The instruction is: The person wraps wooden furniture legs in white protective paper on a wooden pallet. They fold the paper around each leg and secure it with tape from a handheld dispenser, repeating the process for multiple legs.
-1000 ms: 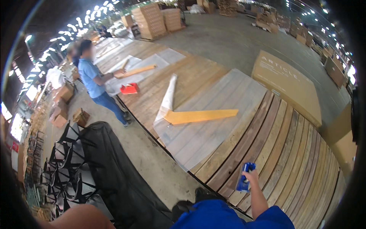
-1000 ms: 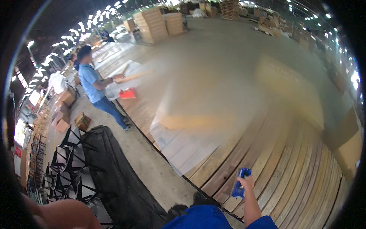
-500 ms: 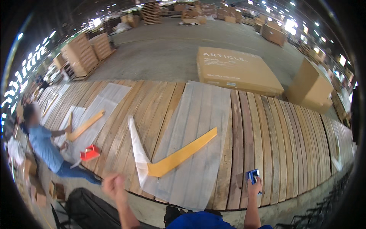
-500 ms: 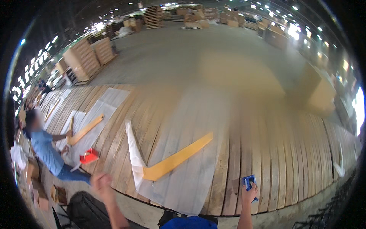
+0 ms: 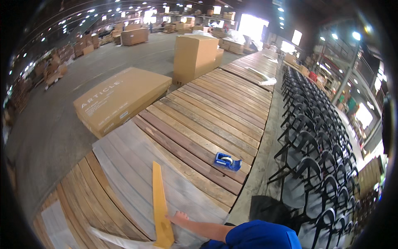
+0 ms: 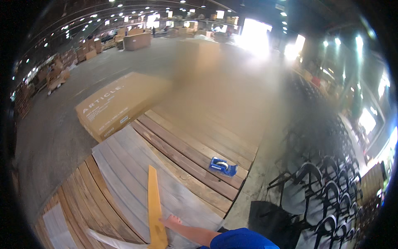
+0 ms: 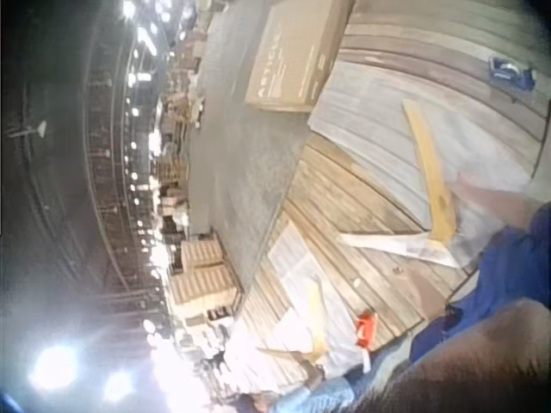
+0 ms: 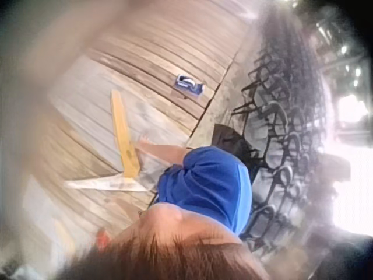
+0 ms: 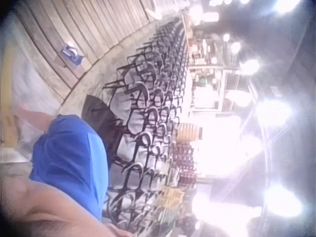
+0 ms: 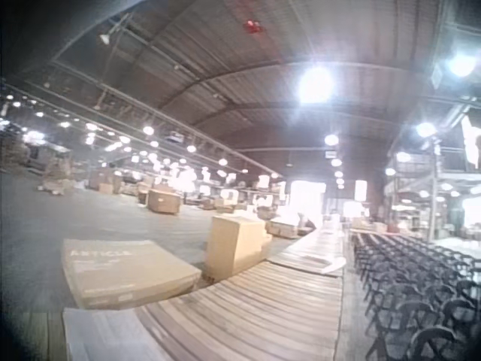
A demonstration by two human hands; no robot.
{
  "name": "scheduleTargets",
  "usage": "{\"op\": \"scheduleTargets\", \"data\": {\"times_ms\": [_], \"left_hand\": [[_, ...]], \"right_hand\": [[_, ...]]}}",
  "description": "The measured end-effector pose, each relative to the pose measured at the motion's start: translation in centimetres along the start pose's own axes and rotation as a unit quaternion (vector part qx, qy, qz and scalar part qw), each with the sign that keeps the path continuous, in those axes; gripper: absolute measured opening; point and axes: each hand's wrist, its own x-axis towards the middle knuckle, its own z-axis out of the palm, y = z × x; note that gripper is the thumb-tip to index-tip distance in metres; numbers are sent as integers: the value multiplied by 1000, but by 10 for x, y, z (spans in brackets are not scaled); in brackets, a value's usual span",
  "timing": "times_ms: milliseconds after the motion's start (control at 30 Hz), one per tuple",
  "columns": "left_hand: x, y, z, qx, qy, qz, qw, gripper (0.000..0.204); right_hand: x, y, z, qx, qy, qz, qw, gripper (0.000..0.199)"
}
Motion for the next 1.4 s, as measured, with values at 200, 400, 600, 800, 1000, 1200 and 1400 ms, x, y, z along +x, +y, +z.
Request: {"op": "scheduleTargets", "data": {"times_ms": [200,400,600,800,1000,1200,1400], "left_hand": [[77,31,-1,91,-22,-43,995,55],[141,15,-21,123,-12,-110,986,60],[154,-32,-21,32,100,-71,992,97],[75,13,-83,-240,82,-196,947,94],[20,78,-72,-441,4,-189,878,74],[49,74,3,-540,-64,-106,833,64],[76,78,23,-478,-99,-87,868,75]], "right_hand": [[-4,-73,57,32,76,59,995,112],[16,-88,89,50,211,70,974,112],[34,-74,114,-31,382,105,918,98],[-9,-120,59,39,274,-88,957,94],[62,-225,0,-53,183,-168,967,99],[111,-318,2,-154,187,-214,946,102],[158,-341,25,-170,183,-219,943,99]]}}
